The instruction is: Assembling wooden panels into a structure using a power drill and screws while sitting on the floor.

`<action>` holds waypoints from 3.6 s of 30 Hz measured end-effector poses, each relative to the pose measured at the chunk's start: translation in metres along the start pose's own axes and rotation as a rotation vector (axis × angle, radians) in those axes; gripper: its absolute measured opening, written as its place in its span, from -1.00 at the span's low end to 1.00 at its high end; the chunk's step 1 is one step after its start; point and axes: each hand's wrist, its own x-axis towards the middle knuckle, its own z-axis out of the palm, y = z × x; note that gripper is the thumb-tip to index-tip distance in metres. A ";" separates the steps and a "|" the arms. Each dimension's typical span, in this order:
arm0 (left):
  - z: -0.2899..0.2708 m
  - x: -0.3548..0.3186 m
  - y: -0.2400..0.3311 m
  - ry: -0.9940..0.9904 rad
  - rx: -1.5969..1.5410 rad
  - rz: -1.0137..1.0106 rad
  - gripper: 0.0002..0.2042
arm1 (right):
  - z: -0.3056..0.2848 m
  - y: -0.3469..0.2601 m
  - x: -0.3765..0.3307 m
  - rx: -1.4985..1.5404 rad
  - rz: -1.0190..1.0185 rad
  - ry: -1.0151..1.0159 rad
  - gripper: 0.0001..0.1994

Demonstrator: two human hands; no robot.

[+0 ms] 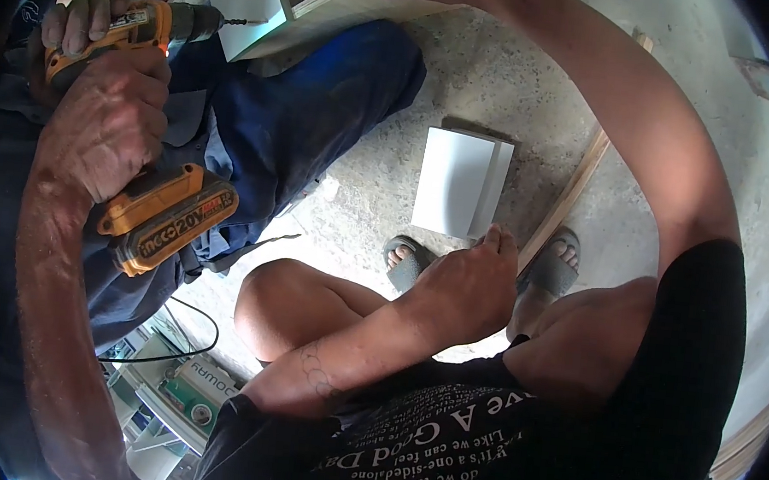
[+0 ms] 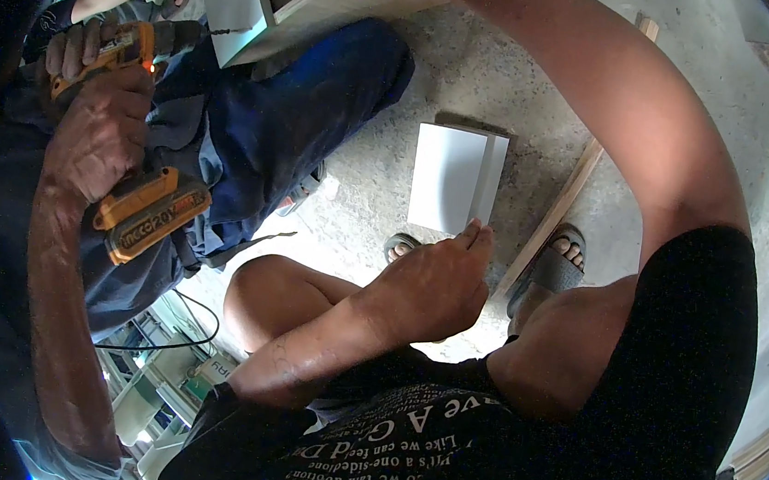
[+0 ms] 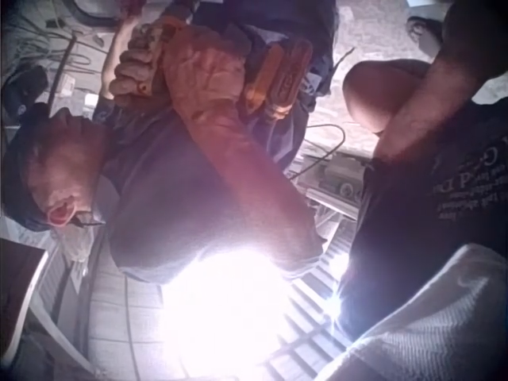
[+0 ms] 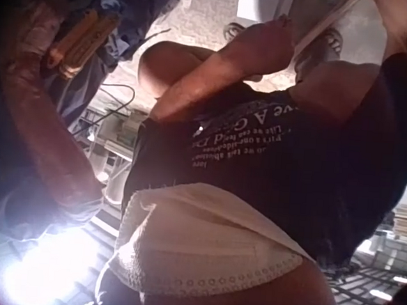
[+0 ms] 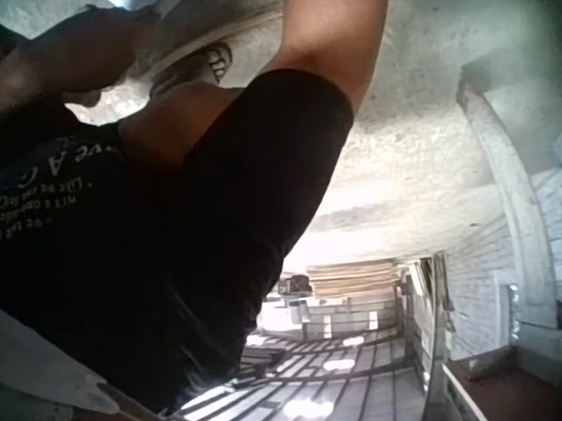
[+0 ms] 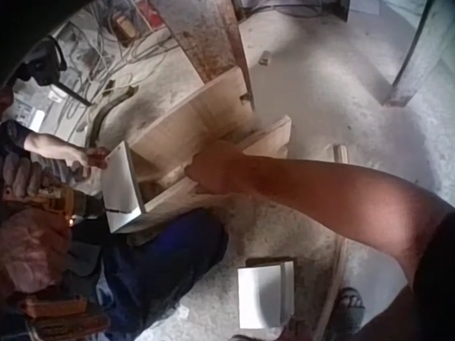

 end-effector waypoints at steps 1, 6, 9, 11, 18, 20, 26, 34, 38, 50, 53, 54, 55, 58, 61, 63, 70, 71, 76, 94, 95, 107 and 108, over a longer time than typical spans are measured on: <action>-0.001 0.000 0.001 0.000 0.002 -0.001 -0.45 | 0.000 0.000 0.001 -0.011 -0.004 0.002 -0.59; -0.002 0.001 -0.001 -0.005 -0.011 0.000 -0.46 | 0.002 0.003 0.007 0.063 0.023 -0.059 -0.59; -0.009 -0.001 -0.001 -0.037 -0.041 -0.035 -0.46 | -0.018 -0.010 0.000 0.053 0.029 -0.082 -0.60; -0.009 0.000 -0.001 -0.036 -0.049 -0.037 -0.46 | -0.019 -0.008 -0.002 0.027 0.040 -0.080 -0.60; -0.009 0.004 -0.003 -0.043 -0.078 -0.043 -0.45 | 0.009 0.005 0.013 0.036 0.015 -0.064 -0.59; -0.013 0.004 -0.004 -0.046 -0.082 -0.043 -0.44 | 0.010 0.005 0.013 0.054 0.018 -0.054 -0.58; -0.008 0.005 -0.008 -0.002 -0.101 -0.037 -0.44 | -0.004 0.000 0.012 0.009 0.017 -0.097 -0.57; -0.008 0.001 -0.009 -0.072 -0.089 -0.042 -0.45 | 0.011 -0.005 0.014 0.038 0.025 -0.078 -0.57; -0.009 0.017 -0.011 -0.105 -0.162 -0.008 -0.43 | 0.027 0.008 -0.004 0.058 0.040 -0.158 -0.57; -0.023 0.010 -0.017 -0.154 -0.153 -0.091 -0.43 | 0.017 0.006 0.024 0.075 0.040 -0.105 -0.56; -0.023 0.007 -0.017 -0.155 -0.148 -0.091 -0.43 | 0.014 0.003 0.024 0.085 0.050 -0.138 -0.57; -0.022 0.007 -0.017 -0.158 -0.151 -0.092 -0.44 | 0.014 0.002 0.023 0.088 0.046 -0.130 -0.57; -0.022 0.006 -0.017 -0.159 -0.150 -0.091 -0.44 | 0.014 0.003 0.022 0.090 0.042 -0.121 -0.57; -0.021 0.008 -0.016 -0.156 -0.136 -0.064 -0.44 | 0.018 0.007 0.022 0.077 0.037 -0.131 -0.58; -0.019 0.011 -0.017 -0.142 -0.127 -0.025 -0.49 | 0.014 0.007 0.018 0.066 0.044 -0.176 -0.57; -0.023 0.006 -0.019 -0.109 -0.095 -0.044 -0.50 | -0.011 0.000 0.024 0.100 0.053 -0.217 -0.57; -0.022 0.004 -0.029 -0.105 -0.123 -0.063 -0.50 | -0.024 -0.007 0.032 0.115 0.064 -0.290 -0.57; -0.022 0.004 -0.027 -0.098 -0.116 -0.049 -0.50 | -0.018 -0.004 0.031 0.110 0.067 -0.292 -0.57; -0.022 0.009 -0.025 -0.115 -0.107 -0.023 -0.48 | 0.019 0.008 0.028 0.096 0.036 -0.075 -0.58; -0.017 0.013 -0.034 -0.148 -0.158 -0.056 -0.41 | 0.018 0.007 0.025 0.076 0.032 -0.189 -0.56; -0.021 0.012 -0.032 -0.165 -0.161 -0.067 -0.41 | 0.017 0.007 0.026 0.077 0.033 -0.188 -0.56; -0.027 0.008 -0.031 -0.164 -0.190 -0.078 -0.41 | 0.032 0.012 0.026 0.092 -0.027 -0.023 -0.57; -0.028 0.008 -0.032 -0.165 -0.185 -0.084 -0.42 | 0.028 0.009 0.029 0.105 0.008 -0.075 -0.58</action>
